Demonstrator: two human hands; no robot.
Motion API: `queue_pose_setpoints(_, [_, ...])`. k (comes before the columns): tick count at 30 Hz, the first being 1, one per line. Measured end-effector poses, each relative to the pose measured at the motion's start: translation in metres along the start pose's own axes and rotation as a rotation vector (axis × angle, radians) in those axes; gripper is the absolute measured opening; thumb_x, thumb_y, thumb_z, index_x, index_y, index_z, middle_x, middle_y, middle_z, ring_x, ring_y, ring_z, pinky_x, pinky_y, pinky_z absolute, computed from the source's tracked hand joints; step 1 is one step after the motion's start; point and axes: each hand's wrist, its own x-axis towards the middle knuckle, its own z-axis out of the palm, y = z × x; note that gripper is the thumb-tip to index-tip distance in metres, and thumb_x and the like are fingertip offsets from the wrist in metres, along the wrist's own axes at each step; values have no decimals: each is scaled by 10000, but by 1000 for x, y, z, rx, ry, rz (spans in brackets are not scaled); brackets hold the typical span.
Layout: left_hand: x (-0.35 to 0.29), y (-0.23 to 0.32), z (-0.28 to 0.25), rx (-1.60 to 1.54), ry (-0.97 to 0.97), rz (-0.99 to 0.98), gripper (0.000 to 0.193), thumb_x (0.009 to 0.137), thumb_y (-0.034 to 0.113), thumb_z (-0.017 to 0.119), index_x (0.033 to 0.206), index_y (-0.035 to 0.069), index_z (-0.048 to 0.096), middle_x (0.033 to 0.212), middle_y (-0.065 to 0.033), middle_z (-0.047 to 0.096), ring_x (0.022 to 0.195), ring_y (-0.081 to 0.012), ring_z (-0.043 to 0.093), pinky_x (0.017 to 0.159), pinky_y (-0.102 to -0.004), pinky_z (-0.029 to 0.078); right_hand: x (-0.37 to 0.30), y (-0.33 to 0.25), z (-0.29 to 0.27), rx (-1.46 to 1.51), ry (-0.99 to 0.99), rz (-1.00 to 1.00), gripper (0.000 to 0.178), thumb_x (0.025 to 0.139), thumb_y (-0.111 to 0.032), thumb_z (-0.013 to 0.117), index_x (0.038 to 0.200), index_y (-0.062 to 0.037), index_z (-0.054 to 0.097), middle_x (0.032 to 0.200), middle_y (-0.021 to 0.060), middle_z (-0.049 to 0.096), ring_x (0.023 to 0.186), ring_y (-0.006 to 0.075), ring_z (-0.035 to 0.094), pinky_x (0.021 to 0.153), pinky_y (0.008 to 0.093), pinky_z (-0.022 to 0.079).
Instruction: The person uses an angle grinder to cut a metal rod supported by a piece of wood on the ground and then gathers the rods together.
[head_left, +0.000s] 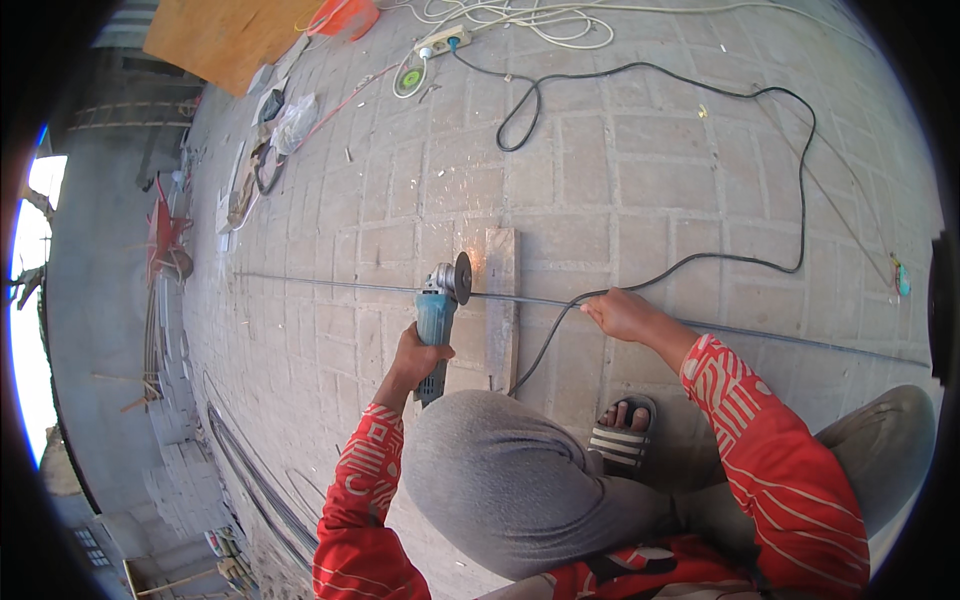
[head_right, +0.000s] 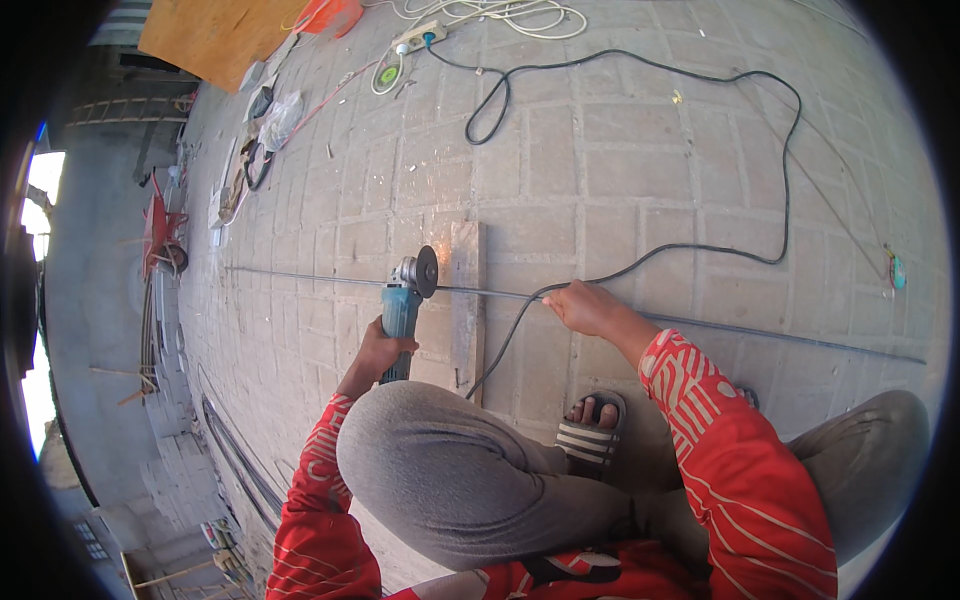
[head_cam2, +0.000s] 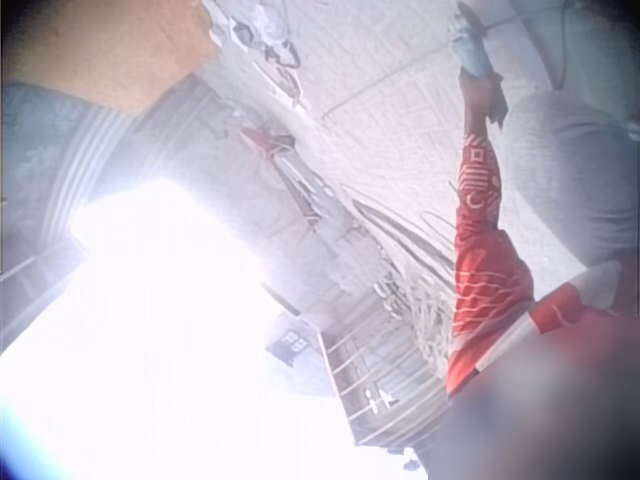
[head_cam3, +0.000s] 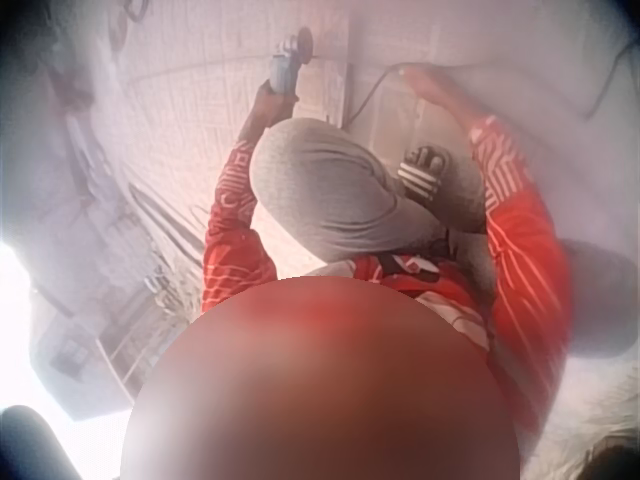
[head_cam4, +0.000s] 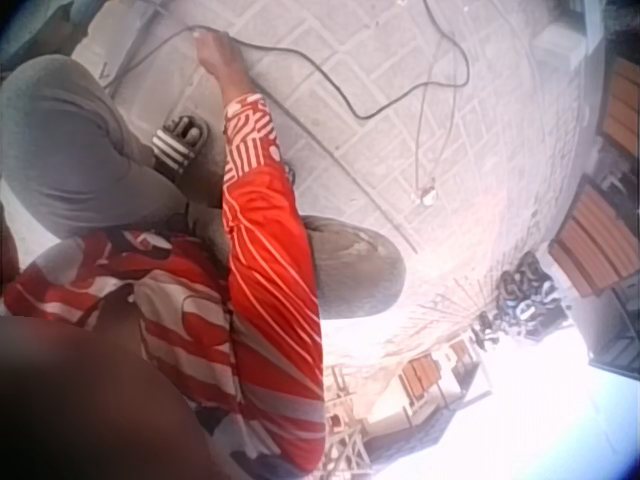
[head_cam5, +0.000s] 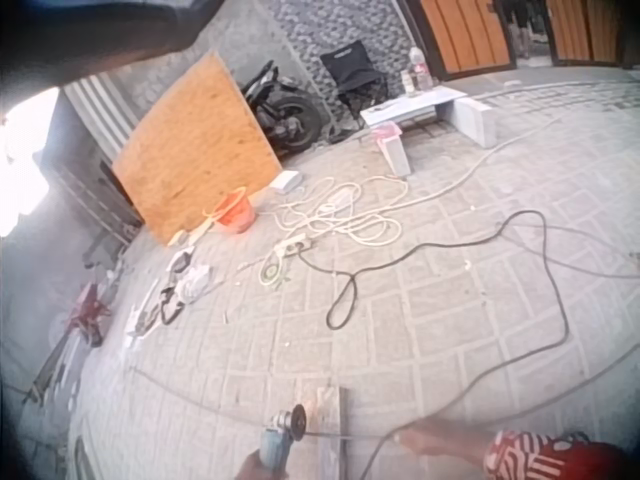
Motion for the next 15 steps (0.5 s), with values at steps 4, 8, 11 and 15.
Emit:
queue_pose_setpoints(4, [0, 4, 1, -6, -6, -12, 535, 629, 100, 790, 1099, -65, 596, 913, -130, 674, 806, -237, 662, 745, -372, 543, -2, -3, -4, 16, -10, 12, 432, 1036, -375, 467, 884, -31, 679, 837, 255, 670, 824, 462, 650, 741, 544, 509])
queue_pose_setpoints(8, [2, 3, 0, -18, -13, -15, 538, 631, 99, 788, 1105, -64, 593, 910, -129, 672, 803, -237, 661, 738, -376, 543, -2, -6, -6, 8, -20, 16, 430, 1037, -375, 465, 897, -30, 681, 846, 252, 673, 834, 462, 651, 750, 543, 511])
queue_pose_setpoints(11, [4, 2, 0, -18, -12, -14, 540, 632, 101, 788, 1107, -65, 593, 912, -129, 672, 803, -237, 661, 737, -379, 543, -2, -5, -6, 1, -22, 20, 430, 1038, -375, 461, 906, -30, 682, 854, 249, 676, 840, 460, 652, 754, 543, 511])
queue_pose_setpoints(15, [6, 3, 2, -24, -13, -11, 548, 631, 104, 792, 1111, -68, 592, 914, -130, 672, 803, -236, 661, 737, -376, 543, -2, -4, -5, -9, -21, 17, 432, 1039, -376, 458, 906, -31, 682, 858, 252, 678, 842, 459, 653, 751, 542, 510])
